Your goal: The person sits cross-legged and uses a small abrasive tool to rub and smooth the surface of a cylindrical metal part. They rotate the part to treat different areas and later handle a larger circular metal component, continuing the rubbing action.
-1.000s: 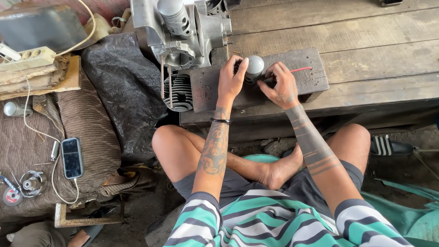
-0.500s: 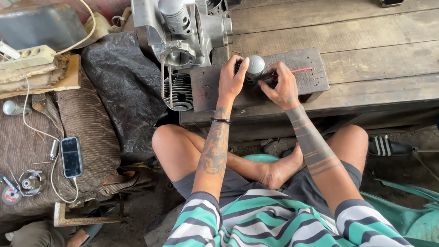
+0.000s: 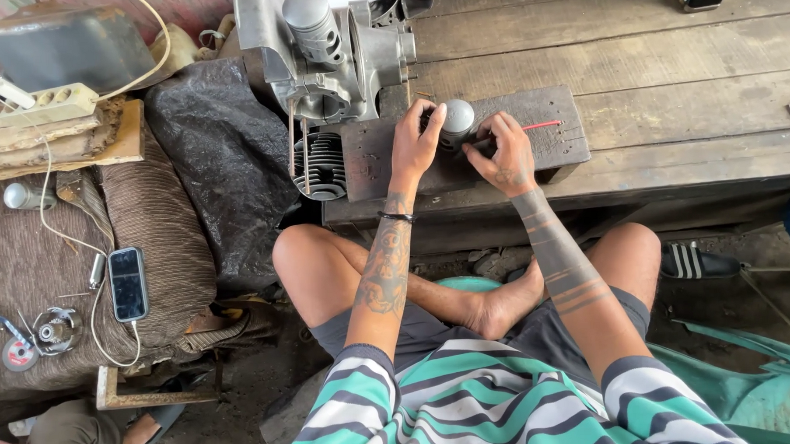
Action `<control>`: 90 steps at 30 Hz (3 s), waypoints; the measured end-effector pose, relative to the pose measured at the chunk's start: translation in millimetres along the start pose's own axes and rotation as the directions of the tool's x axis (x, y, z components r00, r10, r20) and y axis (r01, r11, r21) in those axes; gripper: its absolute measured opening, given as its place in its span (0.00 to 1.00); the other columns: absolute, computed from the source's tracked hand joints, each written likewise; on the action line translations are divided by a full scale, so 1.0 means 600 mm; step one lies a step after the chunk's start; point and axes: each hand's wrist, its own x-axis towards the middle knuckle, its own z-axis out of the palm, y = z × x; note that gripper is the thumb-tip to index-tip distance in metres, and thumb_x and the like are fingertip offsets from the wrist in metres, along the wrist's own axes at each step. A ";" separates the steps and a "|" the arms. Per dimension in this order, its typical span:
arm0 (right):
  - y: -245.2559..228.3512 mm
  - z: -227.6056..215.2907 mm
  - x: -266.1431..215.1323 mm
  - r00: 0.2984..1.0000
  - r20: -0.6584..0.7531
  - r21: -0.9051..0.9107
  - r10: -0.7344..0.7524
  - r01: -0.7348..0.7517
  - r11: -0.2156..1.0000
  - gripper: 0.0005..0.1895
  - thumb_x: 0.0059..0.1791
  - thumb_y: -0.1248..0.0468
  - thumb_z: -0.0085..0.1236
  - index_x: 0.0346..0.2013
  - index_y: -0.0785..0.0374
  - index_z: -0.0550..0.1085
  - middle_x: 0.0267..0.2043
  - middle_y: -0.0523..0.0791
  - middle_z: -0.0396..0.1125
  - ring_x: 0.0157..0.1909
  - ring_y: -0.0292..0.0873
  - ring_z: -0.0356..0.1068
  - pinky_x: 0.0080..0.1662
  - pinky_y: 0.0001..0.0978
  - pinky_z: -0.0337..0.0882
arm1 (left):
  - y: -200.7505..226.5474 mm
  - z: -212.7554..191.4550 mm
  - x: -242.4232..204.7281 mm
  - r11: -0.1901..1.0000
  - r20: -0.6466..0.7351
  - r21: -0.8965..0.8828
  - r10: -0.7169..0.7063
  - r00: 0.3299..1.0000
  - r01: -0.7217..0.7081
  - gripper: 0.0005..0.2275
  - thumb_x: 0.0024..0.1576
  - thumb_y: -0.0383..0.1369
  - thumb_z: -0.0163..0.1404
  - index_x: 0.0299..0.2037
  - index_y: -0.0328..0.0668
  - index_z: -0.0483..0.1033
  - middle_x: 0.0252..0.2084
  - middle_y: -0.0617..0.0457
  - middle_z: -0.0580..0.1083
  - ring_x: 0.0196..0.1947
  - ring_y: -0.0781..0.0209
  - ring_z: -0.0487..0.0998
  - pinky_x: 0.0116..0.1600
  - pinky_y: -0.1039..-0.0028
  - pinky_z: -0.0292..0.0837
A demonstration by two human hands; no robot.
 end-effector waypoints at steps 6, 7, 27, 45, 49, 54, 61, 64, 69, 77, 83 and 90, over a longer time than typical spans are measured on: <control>0.005 0.001 0.000 0.999 -0.052 -0.024 -0.014 0.013 1.000 0.18 0.43 0.61 0.71 0.36 0.57 0.67 0.35 0.46 0.62 0.38 0.57 0.68 0.39 0.47 0.70 | 0.001 0.000 0.000 1.000 -0.004 -0.008 0.015 1.000 -0.015 0.18 0.64 0.51 0.47 0.40 0.44 0.73 0.36 0.38 0.75 0.43 0.39 0.78 0.48 0.53 0.73; 0.001 0.002 0.001 0.999 -0.051 -0.023 -0.016 0.015 1.000 0.18 0.43 0.61 0.71 0.36 0.57 0.67 0.35 0.46 0.62 0.38 0.57 0.68 0.39 0.47 0.70 | 0.001 -0.001 0.000 1.000 -0.007 -0.007 0.015 1.000 -0.015 0.18 0.64 0.51 0.47 0.40 0.44 0.73 0.36 0.38 0.75 0.43 0.39 0.78 0.48 0.53 0.73; 0.002 0.000 0.001 0.999 -0.030 0.046 0.012 -0.010 0.999 0.19 0.45 0.60 0.72 0.40 0.58 0.68 0.36 0.49 0.65 0.38 0.59 0.69 0.37 0.48 0.70 | 0.000 0.002 0.000 1.000 -0.013 0.013 0.009 1.000 -0.009 0.18 0.64 0.52 0.48 0.41 0.45 0.74 0.37 0.39 0.76 0.45 0.38 0.79 0.50 0.53 0.73; 0.016 -0.012 -0.015 0.969 -0.013 0.326 0.248 -0.231 0.917 0.20 0.46 0.52 0.71 0.44 0.59 0.74 0.30 0.49 0.68 0.25 0.42 0.63 0.30 0.35 0.65 | 0.005 0.006 -0.014 0.987 -0.029 0.160 -0.009 1.000 0.014 0.18 0.66 0.52 0.44 0.47 0.47 0.73 0.44 0.40 0.76 0.49 0.40 0.79 0.55 0.51 0.75; 0.005 -0.015 -0.010 0.969 -0.031 0.266 0.245 -0.228 0.936 0.19 0.47 0.53 0.70 0.43 0.60 0.74 0.30 0.52 0.68 0.24 0.50 0.64 0.29 0.39 0.66 | 0.015 0.005 -0.017 0.974 -0.039 0.227 -0.002 0.999 0.011 0.18 0.67 0.51 0.41 0.50 0.47 0.72 0.45 0.40 0.75 0.48 0.40 0.80 0.54 0.52 0.76; 0.016 -0.004 -0.031 0.964 -0.053 0.322 0.261 -0.231 0.918 0.14 0.50 0.56 0.66 0.42 0.62 0.75 0.30 0.49 0.67 0.23 0.43 0.61 0.29 0.33 0.64 | 0.019 0.001 -0.025 0.976 -0.025 0.217 0.039 0.999 -0.033 0.20 0.66 0.51 0.42 0.56 0.43 0.68 0.49 0.36 0.75 0.51 0.38 0.78 0.54 0.51 0.76; -0.007 -0.041 -0.009 0.932 0.085 0.427 0.353 -0.354 0.832 0.15 0.49 0.59 0.67 0.43 0.64 0.72 0.28 0.47 0.67 0.24 0.38 0.59 0.31 0.31 0.64 | 0.034 0.000 -0.020 0.972 0.045 0.234 -0.016 0.999 0.005 0.21 0.67 0.48 0.40 0.58 0.38 0.68 0.51 0.35 0.74 0.53 0.37 0.77 0.56 0.50 0.75; -0.021 -0.085 0.017 0.912 0.092 0.567 0.399 -0.378 0.732 0.11 0.52 0.62 0.62 0.43 0.65 0.73 0.31 0.46 0.67 0.30 0.36 0.60 0.35 0.32 0.65 | 0.041 -0.001 -0.013 0.976 0.042 0.216 -0.028 0.999 0.019 0.21 0.66 0.47 0.40 0.58 0.35 0.68 0.49 0.33 0.74 0.51 0.35 0.78 0.55 0.49 0.75; -0.030 -0.128 0.061 0.651 0.083 0.879 0.755 -0.405 0.253 0.12 0.61 0.46 0.33 0.45 0.48 0.58 0.30 0.38 0.48 0.31 0.33 0.53 0.26 0.19 0.55 | 0.019 -0.003 -0.018 0.979 0.029 0.191 0.062 0.998 -0.067 0.19 0.64 0.45 0.47 0.57 0.39 0.70 0.47 0.41 0.75 0.50 0.40 0.78 0.55 0.55 0.75; 0.044 -0.113 -0.006 0.778 0.192 0.664 0.599 -0.552 0.505 0.14 0.57 0.63 0.50 0.51 0.58 0.55 0.37 0.46 0.57 0.37 0.38 0.62 0.28 0.24 0.68 | 0.027 0.007 -0.021 0.940 0.101 0.279 0.172 0.980 -0.194 0.35 0.49 0.50 0.63 0.61 0.36 0.67 0.52 0.38 0.74 0.53 0.39 0.76 0.55 0.51 0.73; 0.050 -0.120 0.069 0.814 0.401 0.553 0.421 -0.581 0.597 0.17 0.61 0.51 0.41 0.35 0.58 0.62 0.35 0.42 0.57 0.36 0.39 0.61 0.40 0.29 0.68 | 0.030 0.008 -0.013 0.907 0.171 0.378 0.127 0.977 -0.184 0.32 0.54 0.47 0.61 0.62 0.39 0.62 0.57 0.45 0.72 0.57 0.42 0.72 0.66 0.56 0.65; 0.096 -0.022 0.125 0.962 0.028 0.536 0.273 -0.245 0.808 0.19 0.58 0.48 0.46 0.42 0.62 0.62 0.35 0.43 0.53 0.39 0.39 0.58 0.39 0.34 0.69 | -0.002 0.017 -0.025 0.877 0.197 0.412 0.177 0.964 -0.245 0.34 0.49 0.42 0.66 0.62 0.35 0.64 0.51 0.37 0.73 0.54 0.41 0.75 0.51 0.52 0.75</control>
